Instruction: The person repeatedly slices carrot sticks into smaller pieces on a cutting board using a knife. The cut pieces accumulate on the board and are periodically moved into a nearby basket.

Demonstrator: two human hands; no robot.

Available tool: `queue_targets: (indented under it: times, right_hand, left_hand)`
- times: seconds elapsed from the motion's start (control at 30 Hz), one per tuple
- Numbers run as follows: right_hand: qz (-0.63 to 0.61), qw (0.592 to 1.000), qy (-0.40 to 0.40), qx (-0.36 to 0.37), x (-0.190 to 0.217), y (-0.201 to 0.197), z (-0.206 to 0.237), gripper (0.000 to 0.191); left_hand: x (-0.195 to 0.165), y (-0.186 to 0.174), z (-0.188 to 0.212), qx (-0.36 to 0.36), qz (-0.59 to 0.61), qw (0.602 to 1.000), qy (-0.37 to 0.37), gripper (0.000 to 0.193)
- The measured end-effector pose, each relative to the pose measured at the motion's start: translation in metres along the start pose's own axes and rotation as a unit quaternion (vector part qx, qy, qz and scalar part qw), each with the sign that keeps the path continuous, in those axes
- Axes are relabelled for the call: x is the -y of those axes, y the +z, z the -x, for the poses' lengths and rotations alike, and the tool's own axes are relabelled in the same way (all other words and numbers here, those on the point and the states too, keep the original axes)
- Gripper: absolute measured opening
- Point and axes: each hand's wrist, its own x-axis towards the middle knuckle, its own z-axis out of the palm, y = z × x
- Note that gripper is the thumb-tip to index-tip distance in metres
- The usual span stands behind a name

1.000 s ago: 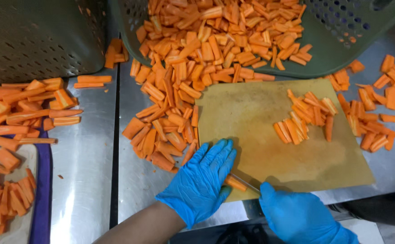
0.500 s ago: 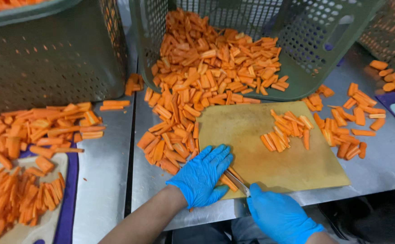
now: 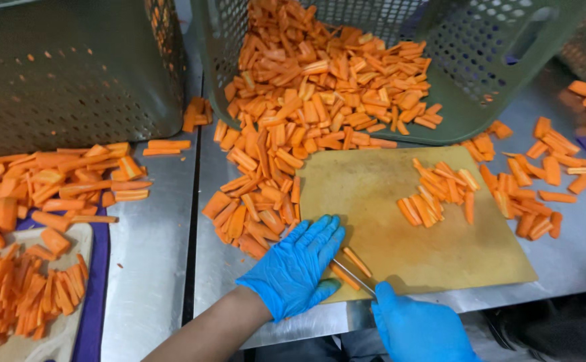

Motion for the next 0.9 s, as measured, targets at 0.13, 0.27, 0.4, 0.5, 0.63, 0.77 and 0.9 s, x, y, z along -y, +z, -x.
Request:
queue_targets:
  times: [0.13, 0.27, 0.4, 0.5, 0.63, 0.77, 0.9]
  right_hand:
    - [0.063, 0.994, 0.086, 0.031, 0.016, 0.023, 0.006, 0.023]
    - [0.17, 0.975, 0.136, 0.052, 0.027, 0.041, 0.008, 0.014]
    - [0.114, 0.984, 0.107, 0.083, 0.037, 0.035, 0.002, 0.046]
    - [0.029, 0.989, 0.099, 0.104, 0.041, 0.015, -0.011, 0.073]
    - [-0.081, 0.99, 0.031, 0.11, 0.014, -0.009, -0.039, 0.078]
    - [-0.082, 0.987, 0.05, 0.127, -0.02, 0.008, -0.043, 0.067]
    - [0.015, 0.975, 0.123, 0.183, -0.022, 0.041, -0.043, 0.057]
  left_hand:
    - [0.0, 0.005, 0.002, -0.01, 0.002, 1.0, -0.005, 0.084]
    - [0.0, 0.013, 0.002, -0.013, -0.01, 1.0, -0.009, 0.082]
    - [0.001, 0.015, 0.001, -0.016, -0.011, 1.0, -0.023, 0.081]
    - [0.009, 0.009, -0.006, 0.023, -0.036, 0.999, -0.024, 0.089]
    - [0.04, -0.019, -0.005, -0.113, 0.003, 0.993, 0.018, 0.078]
    - [0.107, -0.07, 0.026, -0.141, -0.051, 0.951, -0.272, 0.046]
    - [0.143, -0.084, 0.058, -0.043, -0.017, 0.923, -0.382, 0.044]
